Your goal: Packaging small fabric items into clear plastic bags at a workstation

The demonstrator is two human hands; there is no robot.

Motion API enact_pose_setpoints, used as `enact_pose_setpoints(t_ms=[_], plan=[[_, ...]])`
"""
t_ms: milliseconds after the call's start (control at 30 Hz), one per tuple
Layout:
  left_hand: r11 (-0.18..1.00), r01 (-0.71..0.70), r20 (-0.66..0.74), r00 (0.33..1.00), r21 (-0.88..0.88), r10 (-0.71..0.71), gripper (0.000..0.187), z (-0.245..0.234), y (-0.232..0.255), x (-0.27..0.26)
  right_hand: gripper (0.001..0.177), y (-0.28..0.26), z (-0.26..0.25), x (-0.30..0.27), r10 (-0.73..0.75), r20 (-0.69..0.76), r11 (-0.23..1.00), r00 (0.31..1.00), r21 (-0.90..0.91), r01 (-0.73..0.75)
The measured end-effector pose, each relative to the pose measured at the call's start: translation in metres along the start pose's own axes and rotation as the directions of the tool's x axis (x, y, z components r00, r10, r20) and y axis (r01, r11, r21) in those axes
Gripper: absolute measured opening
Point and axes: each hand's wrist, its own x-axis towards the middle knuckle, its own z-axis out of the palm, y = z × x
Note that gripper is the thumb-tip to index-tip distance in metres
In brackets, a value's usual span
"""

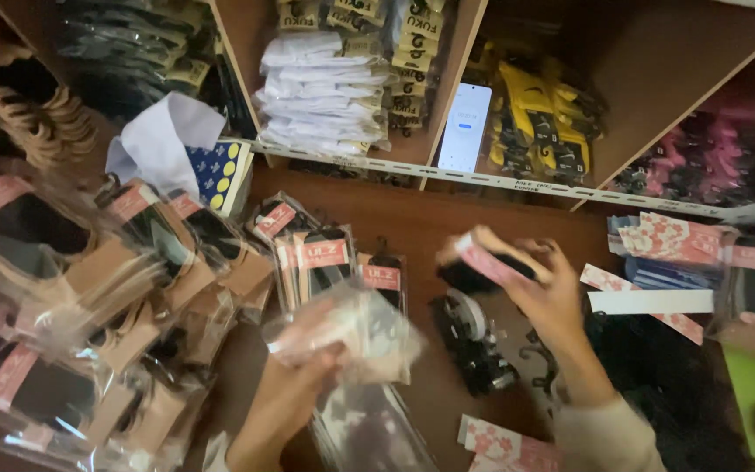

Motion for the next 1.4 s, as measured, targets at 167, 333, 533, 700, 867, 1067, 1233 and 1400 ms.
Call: enact_pose_setpoints(t_ms=[167, 333, 533, 700, 867, 1067, 1233, 1400], plan=[[0.985, 0.003, -0.246, 0.968, 0.174, 0.040, 0.067, 0.056, 0.047, 0.004, 0.023, -0.124, -0.016, -0.059, -0.317, 0.373, 0.926, 0.872, 0.320, 0.200], [0.957, -0.242, -0.252, 0.947, -0.159, 0.198, 0.036, 0.040, -0.013, 0.028, 0.029, -0.055, -0.012, -0.144, 0.292, 0.413, 0.956, 0.863, -0.113, -0.270], [0.974, -0.072, -0.240, 0.971, -0.216, 0.018, 0.033, 0.050, -0.031, 0.016, 0.053, -0.093, 0.011, -0.154, 0.192, -0.111, 0.946, 0.975, -0.245, -0.215], [0.980, -0.131, -0.172, 0.980, -0.150, 0.104, 0.027, 0.053, -0.039, 0.011, 0.054, -0.104, 0.043, -0.174, -0.101, 0.006, 0.909, 0.995, -0.406, 0.095], [0.941, -0.186, 0.141, 0.978, 0.282, 0.151, 0.059, 0.038, -0.001, 0.003, 0.065, -0.132, 0.025, -0.157, 0.423, 0.251, 0.894, 0.871, 0.040, -0.446], [0.924, -0.328, 0.639, 0.758, 0.195, 0.134, 0.073, 0.058, 0.028, -0.026, 0.067, -0.113, 0.047, -0.175, 0.268, 0.190, 0.929, 0.944, 0.209, -0.306], [0.957, -0.281, 0.520, 0.829, 0.073, 0.204, 0.057, 0.074, -0.005, -0.039, 0.062, -0.105, 0.059, -0.169, 0.163, -0.046, 0.983, 0.985, 0.097, -0.158], [0.980, -0.025, 0.345, 0.938, 0.197, -0.046, 0.046, 0.084, 0.017, -0.041, 0.020, -0.090, 0.045, -0.179, 0.136, 0.302, 0.979, 0.943, 0.102, -0.174]])
